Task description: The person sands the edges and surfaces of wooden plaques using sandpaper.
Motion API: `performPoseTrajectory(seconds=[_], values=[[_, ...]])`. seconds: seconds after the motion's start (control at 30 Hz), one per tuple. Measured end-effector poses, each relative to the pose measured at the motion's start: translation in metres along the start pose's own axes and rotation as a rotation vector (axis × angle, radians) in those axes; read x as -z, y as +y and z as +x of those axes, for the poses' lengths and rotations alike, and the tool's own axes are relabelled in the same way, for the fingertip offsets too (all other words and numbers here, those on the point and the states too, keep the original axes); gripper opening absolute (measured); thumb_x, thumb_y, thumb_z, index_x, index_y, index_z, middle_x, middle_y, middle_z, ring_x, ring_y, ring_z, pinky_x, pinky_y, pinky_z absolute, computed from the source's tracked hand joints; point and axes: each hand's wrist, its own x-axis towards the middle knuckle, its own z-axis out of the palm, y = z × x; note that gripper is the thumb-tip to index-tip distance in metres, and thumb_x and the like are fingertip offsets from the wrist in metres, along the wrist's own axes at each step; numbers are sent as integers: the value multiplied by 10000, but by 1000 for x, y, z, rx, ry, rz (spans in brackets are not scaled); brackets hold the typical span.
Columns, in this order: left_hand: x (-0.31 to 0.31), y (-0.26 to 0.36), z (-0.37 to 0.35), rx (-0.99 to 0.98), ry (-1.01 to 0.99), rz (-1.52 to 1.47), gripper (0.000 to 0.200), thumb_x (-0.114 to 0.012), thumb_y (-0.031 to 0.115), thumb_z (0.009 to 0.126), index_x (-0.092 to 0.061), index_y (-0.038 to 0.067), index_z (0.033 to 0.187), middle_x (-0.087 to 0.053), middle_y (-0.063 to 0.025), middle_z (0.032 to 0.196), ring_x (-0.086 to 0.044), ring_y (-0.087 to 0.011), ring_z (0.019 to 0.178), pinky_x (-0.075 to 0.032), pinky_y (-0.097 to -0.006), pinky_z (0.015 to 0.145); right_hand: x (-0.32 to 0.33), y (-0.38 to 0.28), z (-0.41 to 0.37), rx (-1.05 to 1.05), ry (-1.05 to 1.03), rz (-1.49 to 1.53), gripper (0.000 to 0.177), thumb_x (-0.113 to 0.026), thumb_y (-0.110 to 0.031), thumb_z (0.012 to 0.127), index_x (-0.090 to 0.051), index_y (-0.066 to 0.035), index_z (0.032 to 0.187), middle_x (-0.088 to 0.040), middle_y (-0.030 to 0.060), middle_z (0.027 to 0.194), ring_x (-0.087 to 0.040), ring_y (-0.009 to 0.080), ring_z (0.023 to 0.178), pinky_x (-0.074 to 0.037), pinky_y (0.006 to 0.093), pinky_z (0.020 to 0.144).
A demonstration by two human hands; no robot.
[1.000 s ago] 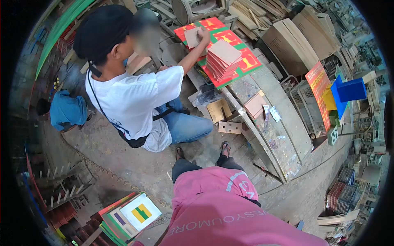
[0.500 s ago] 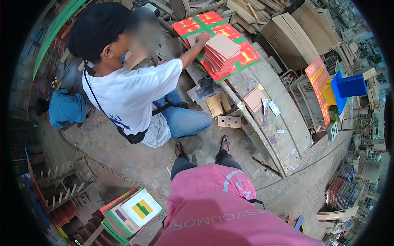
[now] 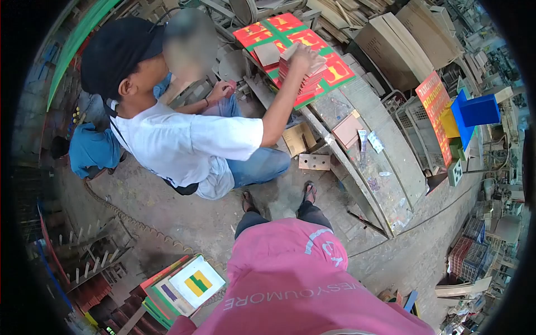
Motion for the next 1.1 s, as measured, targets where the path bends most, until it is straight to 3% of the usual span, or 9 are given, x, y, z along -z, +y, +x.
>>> performPoseTrajectory(seconds=[1.1], values=[[10, 61, 17, -10, 86, 95, 434, -405, 422, 963, -618, 93, 1149, -647, -92, 1057, -595, -190, 1000, -458, -366, 878, -26, -41, 36, 67, -85, 16, 310, -537, -258, 855, -644, 14, 959, -663, 122, 783, -656, 213, 731, -497, 354, 615]])
